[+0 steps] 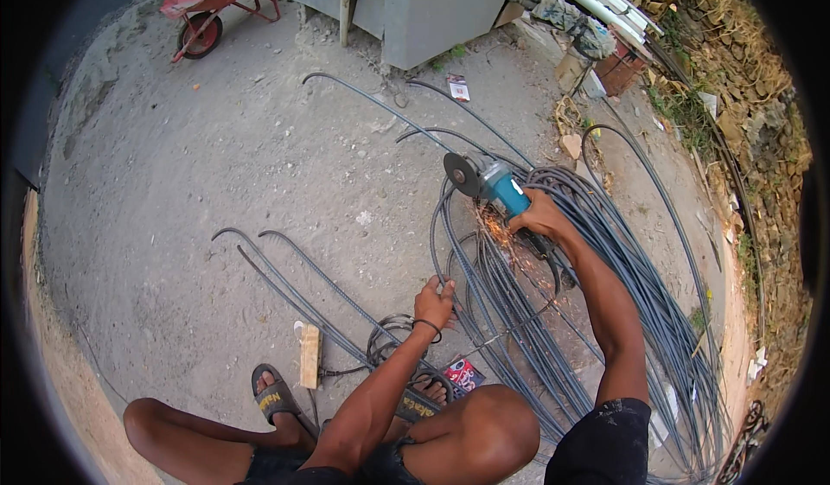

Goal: The person cuts metal rods using an angle grinder while holding each rod in place by hand.

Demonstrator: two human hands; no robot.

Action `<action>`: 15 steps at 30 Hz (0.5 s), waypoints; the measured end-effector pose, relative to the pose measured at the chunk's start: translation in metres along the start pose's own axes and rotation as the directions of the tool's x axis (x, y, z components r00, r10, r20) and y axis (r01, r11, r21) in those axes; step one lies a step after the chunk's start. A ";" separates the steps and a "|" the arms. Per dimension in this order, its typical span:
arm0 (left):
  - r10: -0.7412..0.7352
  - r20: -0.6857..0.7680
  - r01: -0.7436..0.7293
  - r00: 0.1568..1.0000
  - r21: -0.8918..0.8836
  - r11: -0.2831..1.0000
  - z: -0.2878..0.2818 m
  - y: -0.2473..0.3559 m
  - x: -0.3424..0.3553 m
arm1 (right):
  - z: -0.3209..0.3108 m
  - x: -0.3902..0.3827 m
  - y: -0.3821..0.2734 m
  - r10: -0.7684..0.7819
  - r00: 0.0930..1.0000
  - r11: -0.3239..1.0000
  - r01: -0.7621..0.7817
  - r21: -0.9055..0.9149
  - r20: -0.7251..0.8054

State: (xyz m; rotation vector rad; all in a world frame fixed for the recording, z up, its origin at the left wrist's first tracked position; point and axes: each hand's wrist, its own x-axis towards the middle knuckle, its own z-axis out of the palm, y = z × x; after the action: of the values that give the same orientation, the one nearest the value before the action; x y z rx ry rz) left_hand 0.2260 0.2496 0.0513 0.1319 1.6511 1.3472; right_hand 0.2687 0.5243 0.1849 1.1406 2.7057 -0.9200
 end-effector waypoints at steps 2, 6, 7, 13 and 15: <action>0.011 -0.005 -0.011 1.000 -0.004 1.000 0.000 0.000 -0.001 | -0.001 0.000 -0.002 0.011 1.000 1.000 -0.011 0.011 0.004; 0.000 -0.009 0.001 1.000 0.049 0.999 -0.001 0.003 -0.004 | -0.001 -0.002 -0.004 -0.001 1.000 1.000 0.001 0.012 0.001; 0.003 -0.017 -0.002 1.000 0.049 0.999 -0.001 0.003 -0.006 | -0.001 -0.003 -0.006 0.008 1.000 1.000 -0.008 0.002 0.008; 0.573 -0.208 -0.548 0.793 0.169 0.819 0.012 0.068 -0.083 | 0.000 -0.003 0.001 0.018 1.000 0.999 -0.018 0.043 0.008; 0.640 0.168 -0.532 0.750 -0.423 0.734 0.007 0.134 -0.135 | 0.005 -0.001 0.001 0.013 1.000 0.999 -0.013 0.053 -0.004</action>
State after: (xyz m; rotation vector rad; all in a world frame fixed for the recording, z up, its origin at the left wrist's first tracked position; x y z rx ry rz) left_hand 0.2406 0.2242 0.2390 0.6767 1.1070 1.9747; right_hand 0.2698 0.5212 0.1806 1.1694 2.6894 -0.9941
